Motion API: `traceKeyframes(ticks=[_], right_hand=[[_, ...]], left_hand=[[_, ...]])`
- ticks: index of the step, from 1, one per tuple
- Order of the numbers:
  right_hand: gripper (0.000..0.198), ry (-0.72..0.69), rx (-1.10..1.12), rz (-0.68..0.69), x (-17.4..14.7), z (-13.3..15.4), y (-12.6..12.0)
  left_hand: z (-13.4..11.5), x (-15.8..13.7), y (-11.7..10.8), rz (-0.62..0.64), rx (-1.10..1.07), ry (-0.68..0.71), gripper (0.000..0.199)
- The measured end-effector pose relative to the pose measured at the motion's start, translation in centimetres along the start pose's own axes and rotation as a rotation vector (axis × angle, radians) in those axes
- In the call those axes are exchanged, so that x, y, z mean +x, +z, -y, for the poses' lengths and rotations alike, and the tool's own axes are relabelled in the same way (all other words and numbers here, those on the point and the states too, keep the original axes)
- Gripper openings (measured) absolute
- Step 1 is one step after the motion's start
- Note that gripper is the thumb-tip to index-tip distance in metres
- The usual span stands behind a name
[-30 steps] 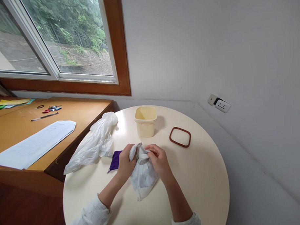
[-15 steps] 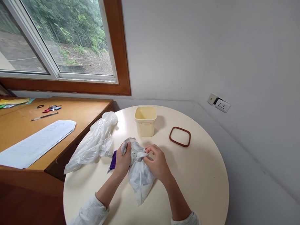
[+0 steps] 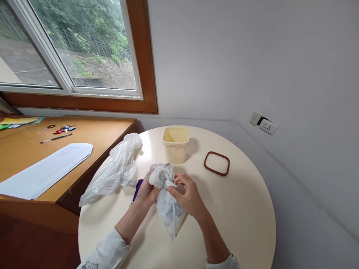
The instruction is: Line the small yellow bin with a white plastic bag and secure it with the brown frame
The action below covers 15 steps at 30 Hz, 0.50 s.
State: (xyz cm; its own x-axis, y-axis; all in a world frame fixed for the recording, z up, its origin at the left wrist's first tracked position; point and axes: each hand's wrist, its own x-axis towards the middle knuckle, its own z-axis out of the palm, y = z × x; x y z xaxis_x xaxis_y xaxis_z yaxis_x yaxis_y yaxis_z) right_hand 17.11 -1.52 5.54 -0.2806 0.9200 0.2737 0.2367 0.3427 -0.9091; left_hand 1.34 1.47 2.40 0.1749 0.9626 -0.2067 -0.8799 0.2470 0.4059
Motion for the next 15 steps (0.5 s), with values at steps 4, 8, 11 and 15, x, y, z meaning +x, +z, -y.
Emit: traceKeyframes(ticks=[4,8,11,15], right_hand=[[0.025,-0.01,-0.003,-0.03,0.0,0.0,0.3],[0.023,-0.021,-0.014,-0.113,-0.1,-0.4,0.6],[0.019,0.004,0.005,-0.144,-0.1,-0.8,0.8],[0.016,0.004,-0.066,-0.186,-0.2,-1.3,0.9]], left_hand=[[0.1,-0.1,-0.2,0.069,-0.034,-0.032,0.017],[0.1,-0.3,-0.2,0.109,-0.046,-0.063,0.022],[0.0,-0.4,0.0,0.124,-0.038,-0.048,0.022],[0.0,-0.5,0.3,0.121,0.018,-0.031,0.025]])
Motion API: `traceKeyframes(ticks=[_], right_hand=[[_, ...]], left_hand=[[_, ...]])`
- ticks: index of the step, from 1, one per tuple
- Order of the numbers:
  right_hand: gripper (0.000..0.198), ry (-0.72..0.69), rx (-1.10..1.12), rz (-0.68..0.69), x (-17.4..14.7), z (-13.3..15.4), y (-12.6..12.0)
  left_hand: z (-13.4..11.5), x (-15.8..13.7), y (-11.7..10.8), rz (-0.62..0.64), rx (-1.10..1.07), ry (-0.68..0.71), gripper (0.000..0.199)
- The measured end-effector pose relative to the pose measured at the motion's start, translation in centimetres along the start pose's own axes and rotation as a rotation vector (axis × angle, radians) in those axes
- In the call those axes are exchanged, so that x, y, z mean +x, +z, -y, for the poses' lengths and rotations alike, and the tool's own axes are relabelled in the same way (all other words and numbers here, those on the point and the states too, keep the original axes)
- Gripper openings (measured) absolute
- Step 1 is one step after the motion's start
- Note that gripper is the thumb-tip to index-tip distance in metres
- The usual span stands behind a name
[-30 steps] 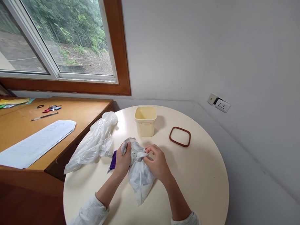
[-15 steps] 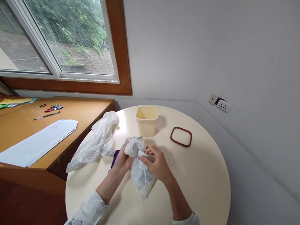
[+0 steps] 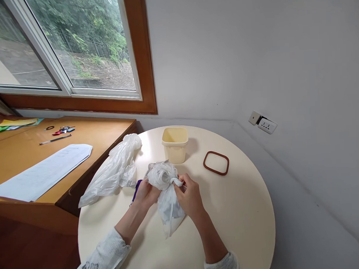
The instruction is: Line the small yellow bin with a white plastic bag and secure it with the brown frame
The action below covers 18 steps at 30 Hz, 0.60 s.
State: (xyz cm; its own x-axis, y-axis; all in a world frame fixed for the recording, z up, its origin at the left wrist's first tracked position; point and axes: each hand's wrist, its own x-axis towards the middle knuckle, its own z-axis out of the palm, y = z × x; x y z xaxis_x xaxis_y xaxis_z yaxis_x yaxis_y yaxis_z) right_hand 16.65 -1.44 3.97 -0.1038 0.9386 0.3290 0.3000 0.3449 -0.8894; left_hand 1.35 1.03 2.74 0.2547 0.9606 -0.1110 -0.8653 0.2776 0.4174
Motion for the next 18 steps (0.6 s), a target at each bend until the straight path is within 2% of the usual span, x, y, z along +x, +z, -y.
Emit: traceKeyframes(ticks=[5,10,13,18], right_hand=[[0.014,-0.007,-0.056,0.039,0.0,-0.2,-0.2],[0.012,0.0,-0.008,0.113,0.2,-0.1,-0.5],[0.015,0.001,0.005,0.058,0.4,-0.3,-0.3],[0.031,-0.002,-0.06,-0.092,0.4,-0.8,0.0]], left_hand=[[0.0,0.2,-0.5,0.028,0.017,0.001,0.026],[-0.2,0.4,-1.0,-0.012,-0.021,0.029,0.029],[-0.3,0.3,-0.9,-0.023,-0.034,0.023,0.031],[-0.2,-0.2,-0.2,0.072,0.045,-0.034,0.032]])
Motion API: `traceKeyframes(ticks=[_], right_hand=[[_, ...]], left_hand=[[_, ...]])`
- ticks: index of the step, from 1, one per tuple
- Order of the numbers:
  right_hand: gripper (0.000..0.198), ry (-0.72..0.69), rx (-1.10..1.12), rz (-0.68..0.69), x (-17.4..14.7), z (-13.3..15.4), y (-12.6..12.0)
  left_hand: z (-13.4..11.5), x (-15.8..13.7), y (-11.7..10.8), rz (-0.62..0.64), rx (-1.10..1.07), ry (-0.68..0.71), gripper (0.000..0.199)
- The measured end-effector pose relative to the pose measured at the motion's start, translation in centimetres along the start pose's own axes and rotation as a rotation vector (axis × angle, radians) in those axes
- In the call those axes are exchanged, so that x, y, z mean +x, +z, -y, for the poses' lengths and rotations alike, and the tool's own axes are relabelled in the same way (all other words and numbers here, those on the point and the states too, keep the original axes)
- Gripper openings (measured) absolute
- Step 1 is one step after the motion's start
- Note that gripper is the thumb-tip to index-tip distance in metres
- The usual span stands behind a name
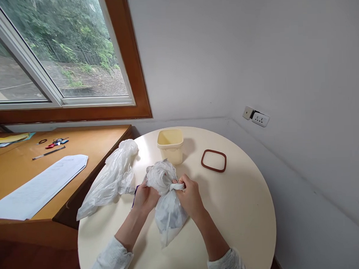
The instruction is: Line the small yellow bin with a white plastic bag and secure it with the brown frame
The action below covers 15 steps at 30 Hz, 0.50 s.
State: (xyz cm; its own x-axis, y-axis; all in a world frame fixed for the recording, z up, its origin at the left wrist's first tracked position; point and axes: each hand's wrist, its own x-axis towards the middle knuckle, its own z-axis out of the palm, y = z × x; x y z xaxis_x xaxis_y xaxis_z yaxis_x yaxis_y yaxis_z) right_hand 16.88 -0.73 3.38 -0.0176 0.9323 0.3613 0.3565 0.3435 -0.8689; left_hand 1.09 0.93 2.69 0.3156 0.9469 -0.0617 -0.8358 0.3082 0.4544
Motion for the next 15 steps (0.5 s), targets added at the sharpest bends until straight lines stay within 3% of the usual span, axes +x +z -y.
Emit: traceKeyframes(ticks=[5,9,12,15], right_hand=[[0.038,0.002,-0.042,-0.072,0.2,-0.1,-0.1],[0.032,0.03,-0.086,-0.032,0.4,0.1,-0.4],[0.026,0.026,-0.062,0.008,0.4,0.3,-0.5],[0.018,0.032,-0.015,0.05,0.4,0.4,-0.5]], left_hand=[[0.6,-0.8,0.6,0.076,0.222,-0.021,0.037],[1.1,-1.1,0.4,0.097,0.533,-0.027,0.046],[1.5,-1.1,0.1,0.06,0.774,-0.082,0.042],[1.9,-0.9,0.2,-0.038,0.845,-0.057,0.039]])
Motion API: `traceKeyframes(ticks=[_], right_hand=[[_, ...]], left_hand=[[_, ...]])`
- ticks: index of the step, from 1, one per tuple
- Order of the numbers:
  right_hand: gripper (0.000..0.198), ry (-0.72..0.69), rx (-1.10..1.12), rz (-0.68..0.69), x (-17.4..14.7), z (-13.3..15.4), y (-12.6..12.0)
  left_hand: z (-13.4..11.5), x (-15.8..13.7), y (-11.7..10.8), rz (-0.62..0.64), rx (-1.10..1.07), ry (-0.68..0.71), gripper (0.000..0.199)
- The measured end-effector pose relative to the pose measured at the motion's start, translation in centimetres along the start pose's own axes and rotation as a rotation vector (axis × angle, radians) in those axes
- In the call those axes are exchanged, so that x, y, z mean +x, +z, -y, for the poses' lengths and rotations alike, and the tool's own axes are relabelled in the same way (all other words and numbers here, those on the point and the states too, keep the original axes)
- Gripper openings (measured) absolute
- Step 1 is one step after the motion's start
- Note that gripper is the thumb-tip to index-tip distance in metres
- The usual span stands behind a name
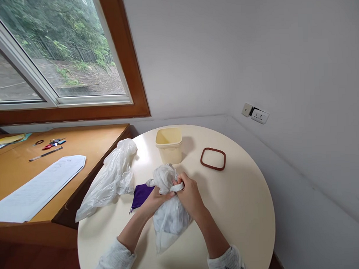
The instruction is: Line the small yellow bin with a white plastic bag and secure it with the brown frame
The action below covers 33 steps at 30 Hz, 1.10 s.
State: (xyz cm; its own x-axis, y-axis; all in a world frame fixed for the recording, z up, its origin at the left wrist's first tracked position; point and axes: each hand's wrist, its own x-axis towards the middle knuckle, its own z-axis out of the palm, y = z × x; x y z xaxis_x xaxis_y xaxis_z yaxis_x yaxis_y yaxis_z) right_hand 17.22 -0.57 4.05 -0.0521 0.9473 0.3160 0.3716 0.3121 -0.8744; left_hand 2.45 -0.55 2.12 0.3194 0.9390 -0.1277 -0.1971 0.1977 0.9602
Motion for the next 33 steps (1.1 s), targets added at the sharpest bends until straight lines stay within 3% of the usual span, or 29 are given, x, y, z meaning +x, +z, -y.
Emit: traceKeyframes(ticks=[3,9,14,17,21,28,33], right_hand=[[0.004,0.051,0.063,0.058,-0.1,0.1,-0.2],[0.023,0.065,0.114,0.094,0.0,0.4,-0.5],[0.025,0.043,0.182,0.032,0.1,-0.4,-0.8],[0.022,0.039,0.225,-0.001,0.2,-1.0,-1.0],[0.011,0.125,0.354,0.048,0.1,-0.8,-1.2],[0.039,0.28,0.513,0.317,-0.3,-0.1,0.0],[0.034,0.295,0.479,0.358,-0.6,0.2,0.3]], left_hand=[[-0.3,0.1,0.4,-0.072,-0.043,-0.031,0.038],[-0.7,0.1,0.7,-0.195,-0.144,-0.105,0.037],[-0.2,0.3,0.5,-0.133,-0.339,-0.073,0.025],[0.0,0.4,0.6,-0.161,-0.372,-0.052,0.023],[-0.3,0.4,0.8,-0.247,-0.357,-0.025,0.026],[0.1,0.7,0.5,-0.238,-0.229,0.041,0.026],[-0.2,0.5,0.5,-0.23,-0.079,0.14,0.019]])
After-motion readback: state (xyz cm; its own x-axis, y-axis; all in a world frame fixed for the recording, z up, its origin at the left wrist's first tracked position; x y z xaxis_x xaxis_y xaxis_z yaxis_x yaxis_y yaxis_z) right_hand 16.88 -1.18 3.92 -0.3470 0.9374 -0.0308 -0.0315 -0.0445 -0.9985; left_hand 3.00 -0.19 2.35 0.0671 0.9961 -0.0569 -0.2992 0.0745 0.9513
